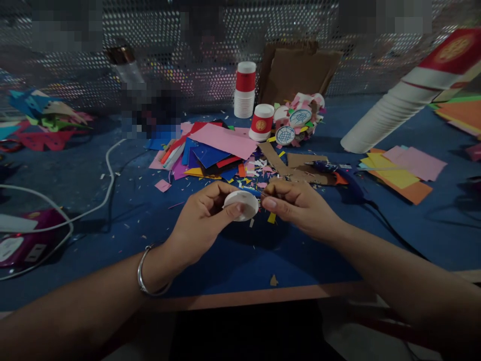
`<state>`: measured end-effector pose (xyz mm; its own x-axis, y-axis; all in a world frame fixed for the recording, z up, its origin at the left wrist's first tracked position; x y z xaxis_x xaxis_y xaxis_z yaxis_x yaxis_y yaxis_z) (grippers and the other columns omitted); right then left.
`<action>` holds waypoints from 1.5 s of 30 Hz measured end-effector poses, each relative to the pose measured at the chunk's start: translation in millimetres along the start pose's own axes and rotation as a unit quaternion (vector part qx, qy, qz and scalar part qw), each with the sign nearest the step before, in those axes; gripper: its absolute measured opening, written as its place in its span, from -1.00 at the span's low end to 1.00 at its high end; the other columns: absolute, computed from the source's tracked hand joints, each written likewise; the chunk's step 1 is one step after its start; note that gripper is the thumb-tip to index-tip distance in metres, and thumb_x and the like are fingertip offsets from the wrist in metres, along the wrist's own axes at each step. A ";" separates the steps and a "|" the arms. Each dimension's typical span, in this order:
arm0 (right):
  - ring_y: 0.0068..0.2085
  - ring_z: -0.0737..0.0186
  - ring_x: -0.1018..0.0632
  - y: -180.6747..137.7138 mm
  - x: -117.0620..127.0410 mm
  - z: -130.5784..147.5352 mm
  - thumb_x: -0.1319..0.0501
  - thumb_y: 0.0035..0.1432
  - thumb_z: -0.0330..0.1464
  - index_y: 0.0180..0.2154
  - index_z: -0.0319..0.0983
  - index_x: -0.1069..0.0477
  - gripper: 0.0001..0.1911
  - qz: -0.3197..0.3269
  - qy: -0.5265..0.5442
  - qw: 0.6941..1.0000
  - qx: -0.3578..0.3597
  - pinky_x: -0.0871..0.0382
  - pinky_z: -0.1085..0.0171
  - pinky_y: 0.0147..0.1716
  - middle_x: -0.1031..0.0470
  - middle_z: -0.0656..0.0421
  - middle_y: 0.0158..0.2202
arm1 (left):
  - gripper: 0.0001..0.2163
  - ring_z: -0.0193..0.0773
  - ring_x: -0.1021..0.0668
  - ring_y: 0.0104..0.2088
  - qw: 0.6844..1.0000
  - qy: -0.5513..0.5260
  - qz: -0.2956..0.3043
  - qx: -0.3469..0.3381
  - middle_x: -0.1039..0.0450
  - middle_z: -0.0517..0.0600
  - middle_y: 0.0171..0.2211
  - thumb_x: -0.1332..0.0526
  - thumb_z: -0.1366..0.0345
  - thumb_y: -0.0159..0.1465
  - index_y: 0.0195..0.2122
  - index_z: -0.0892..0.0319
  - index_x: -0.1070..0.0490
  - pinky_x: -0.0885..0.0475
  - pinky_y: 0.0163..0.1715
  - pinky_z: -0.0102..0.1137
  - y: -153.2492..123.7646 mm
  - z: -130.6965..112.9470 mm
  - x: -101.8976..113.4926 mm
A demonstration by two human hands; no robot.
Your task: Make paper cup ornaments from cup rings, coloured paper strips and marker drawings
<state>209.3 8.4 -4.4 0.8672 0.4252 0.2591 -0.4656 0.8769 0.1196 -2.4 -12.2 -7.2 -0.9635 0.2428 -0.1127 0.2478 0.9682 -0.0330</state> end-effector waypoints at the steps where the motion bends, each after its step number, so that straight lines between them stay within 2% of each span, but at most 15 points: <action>1: -0.45 0.38 -0.28 0.1 -1.1 0.9 -0.41 0.25 0.10 -0.43 -0.22 -0.37 -0.45 0.010 -0.003 1.000 0.003 -0.14 0.31 -0.46 -0.26 0.30 -0.48 | -0.74 -0.36 -0.58 -0.34 1.000 -0.002 -0.003 -0.003 -0.63 -0.05 -0.32 -0.56 0.18 0.21 -0.22 0.17 -0.57 -0.48 -0.30 -0.48 -0.1 0.7 0.0; 4: -0.44 0.37 -0.30 -0.2 -2.8 0.7 -0.47 0.21 0.02 -0.35 -0.24 -0.45 -0.53 0.033 -0.001 0.999 -0.003 -0.16 0.32 -0.44 -0.31 0.30 -0.46 | -0.74 -0.37 -0.57 -0.34 1.000 -0.015 0.000 0.000 -0.59 -0.07 -0.34 -0.55 0.20 0.23 -0.24 0.18 -0.52 -0.48 -0.29 -0.48 -0.7 2.6 -0.8; 12: -0.42 0.37 -0.32 -0.8 0.2 -1.2 -0.47 0.23 -0.06 -0.39 -0.23 -0.45 -0.58 -0.006 -0.031 0.999 0.016 -0.18 0.31 -0.43 -0.33 0.29 -0.44 | -0.61 -0.38 -0.50 -0.37 0.997 -0.058 0.026 0.033 -0.46 -0.12 -0.38 -0.60 0.21 0.13 -0.29 0.16 -0.38 -0.45 -0.31 -0.47 -1.6 3.2 -4.9; 17: -0.41 0.35 -0.34 -1.1 1.2 -2.5 -0.50 0.19 -0.04 -0.37 -0.23 -0.49 -0.58 -0.015 -0.004 1.000 0.008 -0.20 0.29 -0.42 -0.38 0.27 -0.43 | -0.56 -0.43 -0.41 -0.39 0.996 -0.017 0.071 0.046 -0.41 -0.16 -0.38 -0.63 0.23 0.08 -0.30 0.18 -0.35 -0.36 -0.36 -0.51 -1.0 -3.0 -6.7; 20: -0.41 0.35 -0.35 -2.3 2.1 -3.5 -0.51 0.18 -0.04 -0.36 -0.24 -0.50 -0.58 -0.013 0.001 1.000 -0.002 -0.20 0.29 -0.42 -0.38 0.26 -0.42 | -0.61 -0.44 -0.40 -0.39 0.993 0.020 0.104 0.044 -0.40 -0.14 -0.39 -0.57 0.12 0.18 -0.29 0.20 -0.40 -0.33 -0.37 -0.52 -2.0 -7.6 -7.5; 24: -0.42 0.37 -0.32 -3.5 2.3 -3.5 -0.53 0.16 -0.05 -0.37 -0.23 -0.49 -0.58 0.001 0.018 1.000 -0.004 -0.16 0.30 -0.44 -0.35 0.27 -0.42 | -0.68 -0.46 -0.40 -0.43 0.996 0.031 0.085 -0.013 -0.41 -0.13 -0.41 -0.40 0.05 0.38 -0.29 0.21 -0.47 -0.32 -0.43 -0.54 -2.8 -10.2 -5.7; 27: -0.41 0.37 -0.32 -2.9 1.5 -4.1 -0.54 0.15 -0.05 -0.36 -0.23 -0.51 -0.58 0.006 0.034 0.999 -0.012 -0.16 0.30 -0.44 -0.37 0.27 -0.42 | -0.73 -0.46 -0.45 -0.45 0.997 0.016 0.069 -0.016 -0.45 -0.13 -0.42 -0.43 0.10 0.37 -0.29 0.20 -0.49 -0.39 -0.45 -0.55 -2.4 -6.0 -4.3; 31: -0.42 0.38 -0.31 -1.6 -0.1 -6.1 -0.51 0.18 -0.04 -0.34 -0.24 -0.51 -0.59 0.006 0.063 0.998 -0.027 -0.16 0.31 -0.45 -0.37 0.27 -0.43 | -0.75 -0.41 -0.59 -0.35 0.998 -0.061 0.031 -0.011 -0.57 -0.10 -0.35 -0.49 0.14 0.32 -0.27 0.18 -0.52 -0.56 -0.28 -0.50 -0.2 0.1 -2.9; 33: -0.40 0.37 -0.33 -1.4 -0.2 -6.4 -0.54 0.15 -0.08 -0.34 -0.24 -0.53 -0.61 -0.008 0.082 0.996 -0.024 -0.19 0.32 -0.43 -0.39 0.26 -0.42 | -0.74 -0.40 -0.62 -0.32 0.995 -0.093 0.024 0.004 -0.59 -0.09 -0.33 -0.52 0.16 0.29 -0.27 0.18 -0.52 -0.60 -0.26 -0.50 0.8 1.8 -3.0; 37: -0.39 0.36 -0.40 -1.9 1.6 -4.2 -0.58 0.10 -0.12 -0.31 -0.23 -0.56 -0.63 -0.040 0.107 0.993 -0.013 -0.27 0.32 -0.39 -0.45 0.25 -0.40 | -0.73 -0.43 -0.62 -0.32 0.991 -0.113 0.061 0.031 -0.57 -0.11 -0.33 -0.56 0.23 0.24 -0.29 0.20 -0.50 -0.62 -0.25 -0.51 0.7 2.1 -4.7; 41: -0.42 0.36 -0.41 -2.4 3.7 -0.2 -0.55 0.13 -0.08 -0.29 -0.23 -0.58 -0.63 -0.047 0.086 0.995 -0.018 -0.29 0.33 -0.43 -0.48 0.23 -0.40 | -0.65 -0.45 -0.59 -0.31 0.986 -0.106 0.113 0.067 -0.56 -0.12 -0.33 -0.65 0.30 0.10 -0.30 0.21 -0.48 -0.61 -0.20 -0.54 -2.2 1.6 -6.6; 43: -0.43 0.36 -0.41 -2.2 3.9 1.2 -0.57 0.11 -0.08 -0.32 -0.22 -0.57 -0.62 -0.041 0.078 0.996 -0.023 -0.29 0.33 -0.44 -0.46 0.24 -0.42 | -0.65 -0.41 -0.60 -0.26 0.981 -0.115 0.138 0.079 -0.57 -0.08 -0.28 -0.64 0.22 0.12 -0.29 0.21 -0.50 -0.64 -0.19 -0.51 -3.4 0.9 -7.8; 45: -0.44 0.37 -0.40 -2.0 3.4 1.8 -0.59 0.07 -0.07 -0.34 -0.22 -0.55 -0.60 -0.032 0.080 0.996 -0.032 -0.29 0.33 -0.46 -0.43 0.27 -0.45 | -0.64 -0.30 -0.62 -0.19 0.974 -0.137 0.160 0.085 -0.59 0.01 -0.23 -0.54 0.01 0.24 -0.24 0.21 -0.56 -0.68 -0.20 -0.42 -3.7 -0.2 -9.4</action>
<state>212.8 7.7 -2.0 0.9141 0.3937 0.0972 -0.4008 0.9135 0.0693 5.7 -18.1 -5.8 -0.7763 0.4837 -0.4042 0.5672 0.8157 -0.1134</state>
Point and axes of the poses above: each hand's wrist, its own y-axis towards the middle knuckle, its own x-axis out of the back of the hand, z = x × y, the point moved 2 cm from there along y, towards the middle knuckle
